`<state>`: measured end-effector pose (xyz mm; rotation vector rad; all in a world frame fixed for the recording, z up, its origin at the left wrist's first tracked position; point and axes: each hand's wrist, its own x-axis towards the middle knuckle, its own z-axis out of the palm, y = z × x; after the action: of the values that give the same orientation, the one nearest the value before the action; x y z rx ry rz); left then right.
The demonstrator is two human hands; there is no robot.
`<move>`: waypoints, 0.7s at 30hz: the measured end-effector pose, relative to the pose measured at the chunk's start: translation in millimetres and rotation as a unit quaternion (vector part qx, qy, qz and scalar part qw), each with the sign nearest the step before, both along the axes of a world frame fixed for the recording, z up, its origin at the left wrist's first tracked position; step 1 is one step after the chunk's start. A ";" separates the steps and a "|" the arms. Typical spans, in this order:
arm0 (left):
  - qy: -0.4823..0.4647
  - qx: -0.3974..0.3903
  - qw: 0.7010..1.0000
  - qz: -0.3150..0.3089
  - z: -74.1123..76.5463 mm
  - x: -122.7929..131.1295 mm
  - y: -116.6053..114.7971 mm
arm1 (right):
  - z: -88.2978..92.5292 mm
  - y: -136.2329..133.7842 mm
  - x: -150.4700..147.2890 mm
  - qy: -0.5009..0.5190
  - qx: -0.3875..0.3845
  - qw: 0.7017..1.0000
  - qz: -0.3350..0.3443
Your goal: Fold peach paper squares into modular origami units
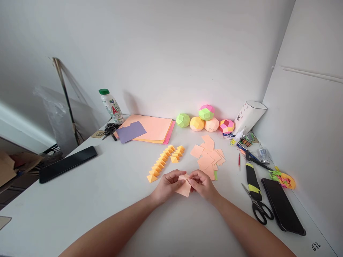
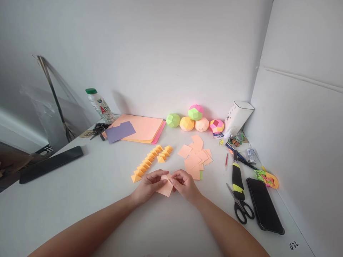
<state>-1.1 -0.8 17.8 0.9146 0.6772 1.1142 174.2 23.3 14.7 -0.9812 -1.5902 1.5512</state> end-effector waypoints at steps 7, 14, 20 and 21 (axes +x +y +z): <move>0.031 -0.003 0.999 0.029 -4.5 -2.0 -0.5 | -3.8 0.0 0.6 0.006 0.004 1.000 0.004; 0.030 -0.015 0.999 0.022 -1.2 -1.1 -0.8 | -0.4 -1.5 -1.4 -0.009 0.004 1.000 -0.002; 0.039 -0.044 0.998 0.028 -4.7 -0.8 -1.7 | -2.6 -3.0 -2.2 -0.030 0.019 0.999 -0.002; 0.044 -0.048 0.997 0.029 -5.0 -1.0 -1.9 | -2.5 -3.3 -2.1 -0.029 0.018 0.999 -0.001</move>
<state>-2.1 -2.7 12.8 0.8702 0.8265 1.0886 172.1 20.0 12.2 -1.0169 -1.6512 1.4984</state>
